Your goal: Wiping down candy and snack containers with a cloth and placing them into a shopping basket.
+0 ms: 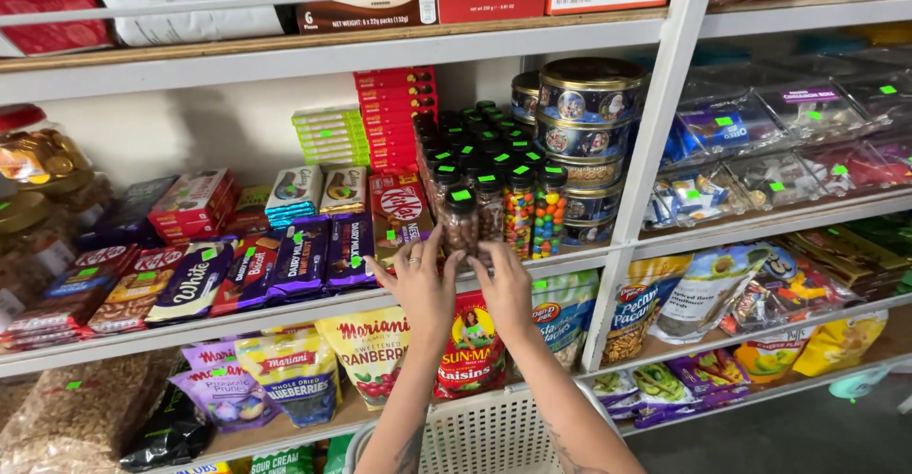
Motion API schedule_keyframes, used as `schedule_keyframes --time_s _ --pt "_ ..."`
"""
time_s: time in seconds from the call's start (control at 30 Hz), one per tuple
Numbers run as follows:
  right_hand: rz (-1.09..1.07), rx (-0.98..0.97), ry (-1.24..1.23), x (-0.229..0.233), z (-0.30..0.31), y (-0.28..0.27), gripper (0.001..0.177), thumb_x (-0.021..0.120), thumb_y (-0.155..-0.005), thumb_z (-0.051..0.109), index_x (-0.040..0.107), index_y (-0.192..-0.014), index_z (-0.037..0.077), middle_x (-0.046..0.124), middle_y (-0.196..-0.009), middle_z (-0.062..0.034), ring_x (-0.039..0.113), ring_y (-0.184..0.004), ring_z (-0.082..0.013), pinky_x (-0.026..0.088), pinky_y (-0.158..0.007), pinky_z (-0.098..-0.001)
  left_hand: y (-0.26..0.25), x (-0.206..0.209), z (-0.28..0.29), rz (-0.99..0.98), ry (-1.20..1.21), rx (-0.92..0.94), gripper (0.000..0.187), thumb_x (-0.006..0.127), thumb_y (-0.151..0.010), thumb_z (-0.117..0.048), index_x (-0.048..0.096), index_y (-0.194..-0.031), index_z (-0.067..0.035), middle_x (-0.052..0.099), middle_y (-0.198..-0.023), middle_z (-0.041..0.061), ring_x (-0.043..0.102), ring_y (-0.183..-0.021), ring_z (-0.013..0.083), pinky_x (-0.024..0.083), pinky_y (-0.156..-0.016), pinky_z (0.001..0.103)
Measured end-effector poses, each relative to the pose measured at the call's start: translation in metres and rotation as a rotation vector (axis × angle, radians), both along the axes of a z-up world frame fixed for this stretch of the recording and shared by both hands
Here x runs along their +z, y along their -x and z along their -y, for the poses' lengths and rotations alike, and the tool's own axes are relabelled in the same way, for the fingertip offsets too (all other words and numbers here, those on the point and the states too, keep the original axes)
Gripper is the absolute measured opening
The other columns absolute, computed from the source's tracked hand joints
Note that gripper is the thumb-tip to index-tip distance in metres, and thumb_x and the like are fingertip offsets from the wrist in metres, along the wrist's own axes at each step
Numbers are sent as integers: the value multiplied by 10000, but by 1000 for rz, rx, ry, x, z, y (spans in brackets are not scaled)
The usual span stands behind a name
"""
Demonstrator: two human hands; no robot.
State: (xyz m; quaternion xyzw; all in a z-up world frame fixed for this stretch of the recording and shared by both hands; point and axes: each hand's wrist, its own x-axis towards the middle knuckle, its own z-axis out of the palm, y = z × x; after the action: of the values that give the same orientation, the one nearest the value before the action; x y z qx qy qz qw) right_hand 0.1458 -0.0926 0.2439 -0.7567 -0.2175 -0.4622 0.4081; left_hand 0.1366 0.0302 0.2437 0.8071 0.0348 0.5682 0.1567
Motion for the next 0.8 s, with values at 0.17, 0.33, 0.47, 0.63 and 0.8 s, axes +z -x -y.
schedule_keyframes --time_s 0.17,0.33,0.47,0.63,0.8 --pt "82 -38 132 9 5 -1 151 798 -875 119 693 -983 106 709 -879 -31 743 -837 -232 615 -685 -330 -4 3 6 73 -92 147 456 706 -897 -508 689 -1281 -263 697 -929 -29 616 -1054 201 144 -1175 717" --pt "117 6 97 6 6 -7 77 750 -927 212 708 -911 150 703 -813 18 730 -769 -180 595 -639 -280 -5 -4 2 66 -79 162 474 704 -891 -550 683 -1267 -262 718 -907 -42 640 -1043 196 105 -1186 708" --pt "182 110 85 1 7 -11 116 657 -991 189 727 -916 136 702 -850 -27 721 -832 -224 603 -701 -329 2 -1 3 46 -74 170 394 795 -805 -534 702 -1072 -259 695 -860 -64 628 -1061 195 121 -1211 649" --pt "206 84 108 0 5 -10 162 630 -1007 224 749 -933 143 707 -867 -7 727 -852 -222 600 -702 -329 -2 -3 5 37 -39 190 368 815 -785 -525 690 -1012 -265 682 -854 -76 628 -1051 187 140 -1219 615" --pt "183 105 133 1 8 -12 190 609 -1018 236 758 -964 132 715 -883 -20 730 -874 -232 604 -724 -338 -5 -3 9 19 -10 218 371 840 -750 -502 689 -995 -268 688 -868 -71 642 -1031 193 159 -1214 607"
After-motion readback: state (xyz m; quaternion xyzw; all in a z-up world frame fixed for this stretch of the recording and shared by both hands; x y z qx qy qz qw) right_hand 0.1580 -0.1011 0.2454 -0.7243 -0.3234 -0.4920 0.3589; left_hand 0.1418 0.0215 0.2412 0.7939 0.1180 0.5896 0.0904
